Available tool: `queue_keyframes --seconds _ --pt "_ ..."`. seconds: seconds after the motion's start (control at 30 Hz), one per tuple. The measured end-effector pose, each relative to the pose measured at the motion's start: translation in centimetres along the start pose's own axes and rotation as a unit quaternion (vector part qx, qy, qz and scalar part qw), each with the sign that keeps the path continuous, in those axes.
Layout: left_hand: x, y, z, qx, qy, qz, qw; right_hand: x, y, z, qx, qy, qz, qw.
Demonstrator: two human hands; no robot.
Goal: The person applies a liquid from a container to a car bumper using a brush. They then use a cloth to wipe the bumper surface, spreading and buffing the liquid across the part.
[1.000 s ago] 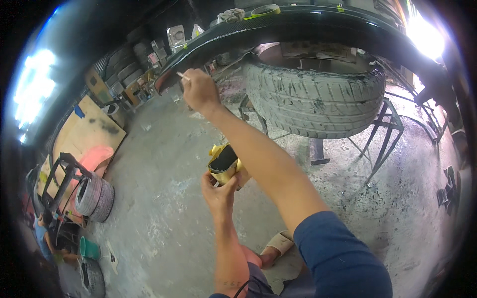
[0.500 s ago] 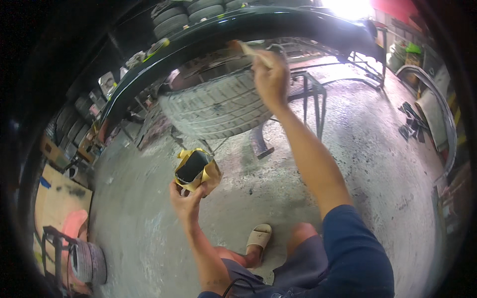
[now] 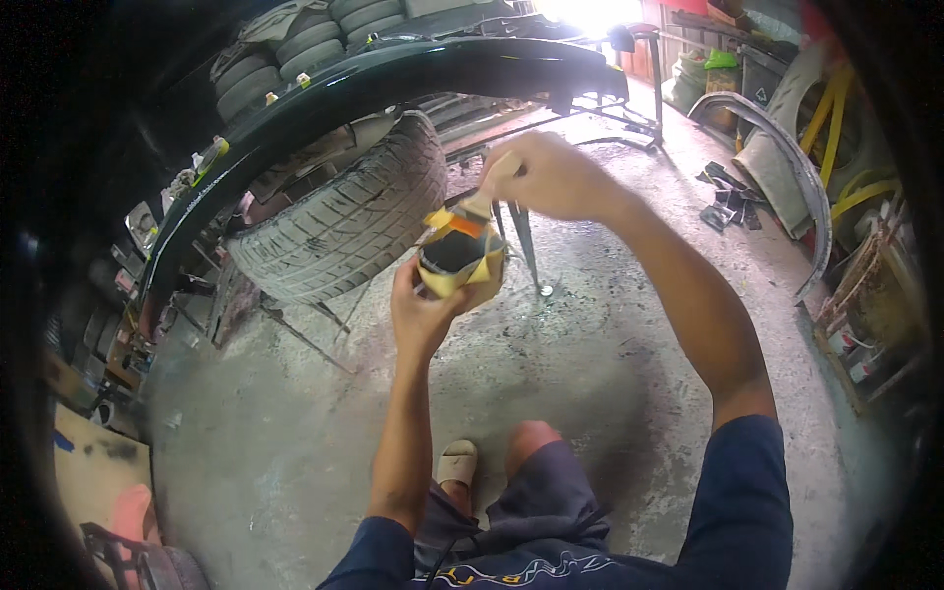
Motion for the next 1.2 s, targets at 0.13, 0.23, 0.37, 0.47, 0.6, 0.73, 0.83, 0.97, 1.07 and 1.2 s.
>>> queue_keyframes --seconds 0.13,0.23,0.37,0.47,0.6,0.73,0.83,0.97,1.07,1.2 --pt "3.3 -4.2 -2.2 0.044 -0.037 -0.006 0.998 3.3 -1.7 -1.7 -0.027 -0.026 0.104 0.994" --pt "4.3 -4.9 -3.8 0.045 -0.068 -0.026 0.996 4.0 -1.3 -3.5 -0.095 -0.088 0.137 0.982" --pt "6.2 -4.7 -8.0 -0.013 0.002 0.089 0.996 4.0 3.7 -5.6 -0.001 0.038 0.054 0.998" --pt "3.8 -5.9 -12.4 0.036 0.000 0.120 0.992 3.3 6.4 -9.0 0.104 0.036 0.047 0.993" --pt "3.7 -8.2 -17.1 0.069 -0.037 0.168 0.983 3.6 7.3 -13.7 0.115 0.000 0.044 0.992" --pt "0.9 -8.5 -19.6 0.096 -0.052 0.071 0.992 3.0 7.1 -15.7 0.222 0.059 0.102 0.968" --pt "0.6 -9.4 -20.7 0.049 0.000 0.032 0.998 2.7 8.6 -14.6 0.308 0.284 0.256 0.871" --pt "0.6 -9.6 -20.5 0.057 -0.020 0.048 0.997 3.3 7.1 -15.8 0.165 0.158 0.153 0.961" --pt "-1.3 -9.1 -21.4 0.076 -0.062 0.080 0.992 1.6 4.7 -15.4 0.166 0.078 0.167 0.969" --pt "1.9 -10.0 -21.0 0.043 -0.038 0.089 0.994 7.4 10.6 -15.3 0.281 0.235 0.126 0.922"
Point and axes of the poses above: each hand's wrist, its own z-axis away from the middle knuckle, its own y-axis out of the back of the hand, x = y × z, the point moved 3 cm from there along -z, towards the middle knuckle, and after that the axes turned 12 degrees about -y, right-handed, at the moved point
